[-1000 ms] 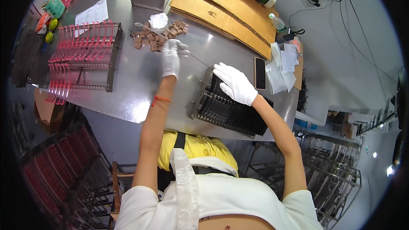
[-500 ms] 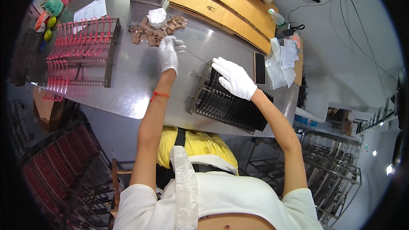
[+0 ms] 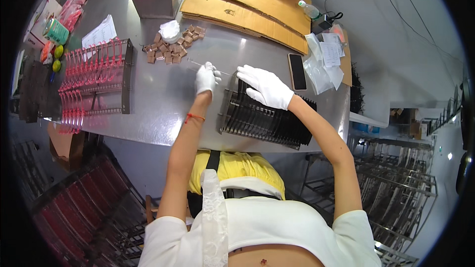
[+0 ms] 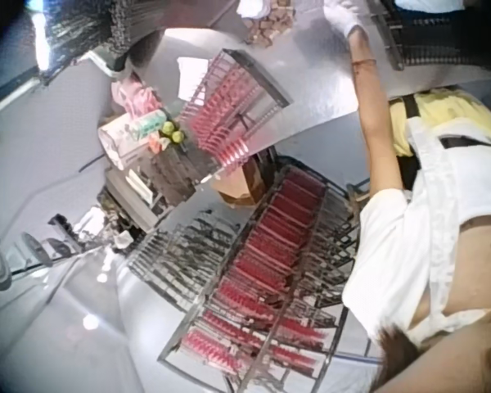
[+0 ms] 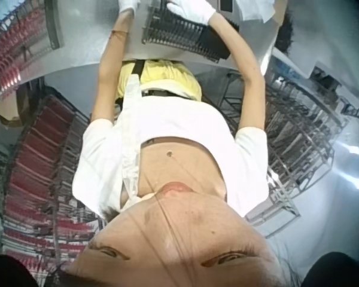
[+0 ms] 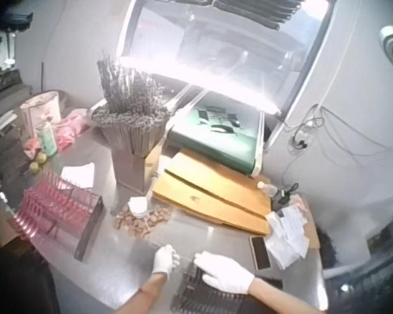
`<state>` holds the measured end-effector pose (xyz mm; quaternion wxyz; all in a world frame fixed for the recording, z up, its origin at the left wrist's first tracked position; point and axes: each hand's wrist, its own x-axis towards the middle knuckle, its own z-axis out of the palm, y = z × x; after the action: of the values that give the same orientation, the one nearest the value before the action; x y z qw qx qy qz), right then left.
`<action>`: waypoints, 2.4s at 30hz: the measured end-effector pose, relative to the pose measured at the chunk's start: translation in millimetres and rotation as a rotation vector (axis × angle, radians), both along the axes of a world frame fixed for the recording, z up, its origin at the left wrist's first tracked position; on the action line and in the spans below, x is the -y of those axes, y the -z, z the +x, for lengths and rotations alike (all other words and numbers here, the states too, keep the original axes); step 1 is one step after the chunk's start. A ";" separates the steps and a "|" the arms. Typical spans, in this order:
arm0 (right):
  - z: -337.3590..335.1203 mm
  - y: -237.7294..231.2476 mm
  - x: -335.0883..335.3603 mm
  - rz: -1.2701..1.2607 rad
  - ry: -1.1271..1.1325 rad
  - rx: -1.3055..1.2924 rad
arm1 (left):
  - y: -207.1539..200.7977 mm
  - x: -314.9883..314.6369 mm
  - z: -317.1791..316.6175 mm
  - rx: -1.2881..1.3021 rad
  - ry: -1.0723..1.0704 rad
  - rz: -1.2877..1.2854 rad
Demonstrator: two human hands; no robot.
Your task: The person assembles plastic hangers by inserting metal rods into pink and black hanger frames. They pick up hangers from a conveyor belt, insert rods, and place the assembled units into metal racks on the table.
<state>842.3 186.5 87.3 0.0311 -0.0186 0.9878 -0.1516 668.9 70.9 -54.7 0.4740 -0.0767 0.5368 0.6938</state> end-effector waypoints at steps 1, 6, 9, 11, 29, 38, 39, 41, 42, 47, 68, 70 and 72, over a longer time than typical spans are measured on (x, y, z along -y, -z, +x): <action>4.8 -6.3 -4.4 0.006 -0.011 0.009 | -1.7 -3.4 2.5 0.000 -0.007 -0.030; 72.5 -14.5 -39.9 0.028 0.041 0.102 | 42.1 28.3 -73.3 0.289 0.086 0.298; 76.5 -4.4 -35.2 -0.012 0.100 0.065 | 19.0 5.0 -16.6 0.133 0.138 0.172; 77.9 -4.7 -39.3 -0.015 0.092 0.077 | 28.0 -19.3 40.2 -0.276 0.158 -0.005; 169.5 6.5 -80.9 -0.240 0.568 0.088 | 10.9 -20.0 33.1 -0.843 0.323 -0.321; 176.3 33.1 -84.3 -0.261 0.694 -0.076 | -13.7 3.7 26.9 -1.248 0.793 -0.375; 177.2 38.7 -83.2 -0.300 0.728 -0.198 | 3.0 7.9 24.5 -1.289 0.773 -0.376; 173.3 53.6 -83.2 -0.263 0.739 -0.300 | -8.0 4.2 30.4 -1.353 0.748 -0.399; 172.8 58.5 -82.8 -0.250 0.724 -0.296 | -23.4 1.3 32.6 -1.210 0.836 -0.373; 177.8 47.0 -86.5 -0.098 0.614 -0.453 | 18.6 3.2 2.7 -1.186 0.804 -0.241; 282.9 127.7 24.9 -0.644 1.101 -0.471 | 10.7 -20.0 -19.6 -0.337 0.713 -0.180; 278.7 128.2 23.5 -0.584 1.095 -0.464 | 6.9 -19.7 -19.8 -0.408 0.771 -0.124; 268.6 129.3 25.0 -0.561 1.077 -0.489 | 5.9 -8.0 -19.4 -0.476 0.749 -0.069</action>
<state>1110.9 161.5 -42.0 -0.2806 0.4375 0.7605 -0.3891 649.5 78.9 -60.6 0.5530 0.2692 0.6444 0.4543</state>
